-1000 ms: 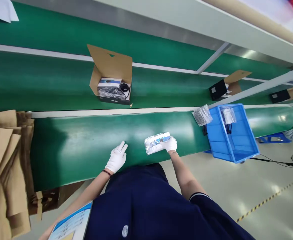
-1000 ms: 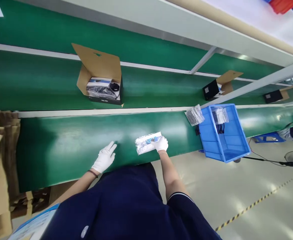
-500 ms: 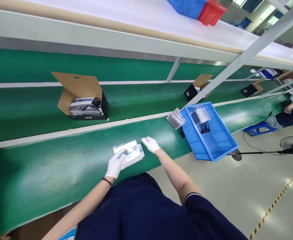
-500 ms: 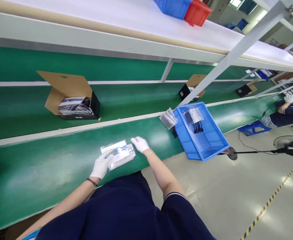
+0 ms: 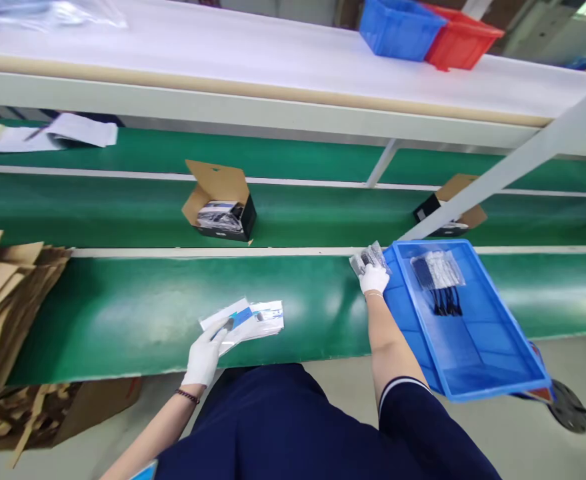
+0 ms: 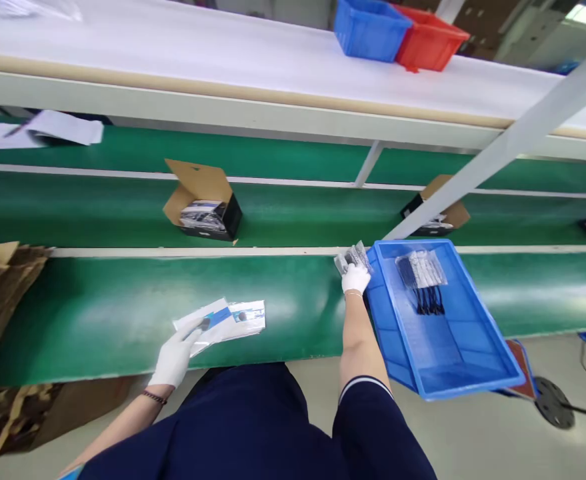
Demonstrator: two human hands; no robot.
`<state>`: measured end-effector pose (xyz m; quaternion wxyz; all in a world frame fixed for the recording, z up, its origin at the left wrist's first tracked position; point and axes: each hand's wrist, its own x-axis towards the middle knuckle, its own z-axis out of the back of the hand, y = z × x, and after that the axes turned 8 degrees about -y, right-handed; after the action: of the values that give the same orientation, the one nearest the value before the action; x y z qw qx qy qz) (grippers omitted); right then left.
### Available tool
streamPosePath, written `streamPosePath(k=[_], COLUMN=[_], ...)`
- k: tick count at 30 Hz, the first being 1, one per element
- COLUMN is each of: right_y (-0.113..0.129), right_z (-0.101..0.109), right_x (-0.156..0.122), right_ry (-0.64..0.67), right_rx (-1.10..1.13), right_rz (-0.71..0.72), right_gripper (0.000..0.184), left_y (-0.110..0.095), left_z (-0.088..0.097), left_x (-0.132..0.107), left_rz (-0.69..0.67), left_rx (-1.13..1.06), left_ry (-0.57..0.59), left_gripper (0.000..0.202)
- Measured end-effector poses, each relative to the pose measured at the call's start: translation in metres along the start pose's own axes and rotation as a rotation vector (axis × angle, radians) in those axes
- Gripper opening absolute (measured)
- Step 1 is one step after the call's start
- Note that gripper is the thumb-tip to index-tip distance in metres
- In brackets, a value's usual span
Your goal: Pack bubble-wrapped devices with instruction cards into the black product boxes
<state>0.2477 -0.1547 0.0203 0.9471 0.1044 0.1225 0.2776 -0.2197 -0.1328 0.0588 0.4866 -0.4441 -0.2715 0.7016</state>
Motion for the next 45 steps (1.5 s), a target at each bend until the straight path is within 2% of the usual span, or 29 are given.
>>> streamPosePath(k=[2, 6, 8, 11, 13, 16, 18, 20, 22, 25, 27, 32, 40, 45], right_y=[0.003, 0.024, 0.046, 0.087, 0.110, 0.131, 0.135, 0.137, 0.142, 0.157, 0.169, 0.189, 0.200, 0.204], right_z=[0.000, 0.000, -0.008, -0.027, -0.036, -0.032, -0.018, -0.004, 0.006, 0.008, 0.005, 0.008, 0.019, 0.020], right_x=[-0.002, -0.022, -0.049, -0.108, -0.148, -0.189, -0.201, -0.206, -0.209, -0.218, -0.226, -0.242, -0.254, -0.260], right_ry=[0.048, 0.158, 0.234, 0.385, 0.554, 0.789, 0.872, 0.842, 0.687, 0.473, 0.392, 0.326, 0.336, 0.348], right_rx=[0.036, 0.185, 0.301, 0.509, 0.817, 1.255, 1.282, 1.144, 0.988, 0.936, 0.956, 0.998, 0.978, 1.013], right_rz=[-0.014, 0.040, 0.141, 0.317, 0.402, 0.460, 0.559, 0.695, 0.756, 0.641, 0.527, 0.383, 0.364, 0.355], right_gripper=[0.045, 0.072, 0.082, 0.085, 0.086, 0.101, 0.114, 0.113, 0.089, 0.045, 0.034, 0.036, 0.034, 0.034], left_y=[-0.003, -0.011, -0.019, -0.039, -0.054, -0.072, -0.080, -0.086, -0.089, -0.090, -0.089, -0.087, -0.089, -0.090], left_z=[-0.009, -0.028, -0.039, -0.056, -0.063, -0.060, -0.050, -0.037, -0.025, -0.013, -0.007, 0.014, 0.031, 0.041], left_x=[-0.005, -0.007, -0.008, -0.008, -0.006, 0.000, 0.004, 0.006, 0.005, 0.003, 0.002, 0.004, 0.005, 0.004], left_rz=[-0.013, -0.055, -0.052, -0.046, -0.038, 0.081, 0.234, 0.351, 0.360, 0.218, 0.099, -0.099, -0.126, -0.154], left_rx=[-0.036, -0.025, -0.030, -0.161, -0.299, -0.509, -0.665, -0.786, -0.815, -0.752, -0.676, -0.423, -0.460, -0.396], left_ry=[0.008, 0.026, 0.052, 0.191, 0.278, 0.309, 0.315, 0.330, 0.339, 0.288, 0.249, 0.221, 0.286, 0.237], left_gripper=[0.042, 0.038, 0.032, 0.026, 0.029, 0.038, 0.035, 0.031, 0.030, 0.034, 0.040, 0.048, 0.055, 0.050])
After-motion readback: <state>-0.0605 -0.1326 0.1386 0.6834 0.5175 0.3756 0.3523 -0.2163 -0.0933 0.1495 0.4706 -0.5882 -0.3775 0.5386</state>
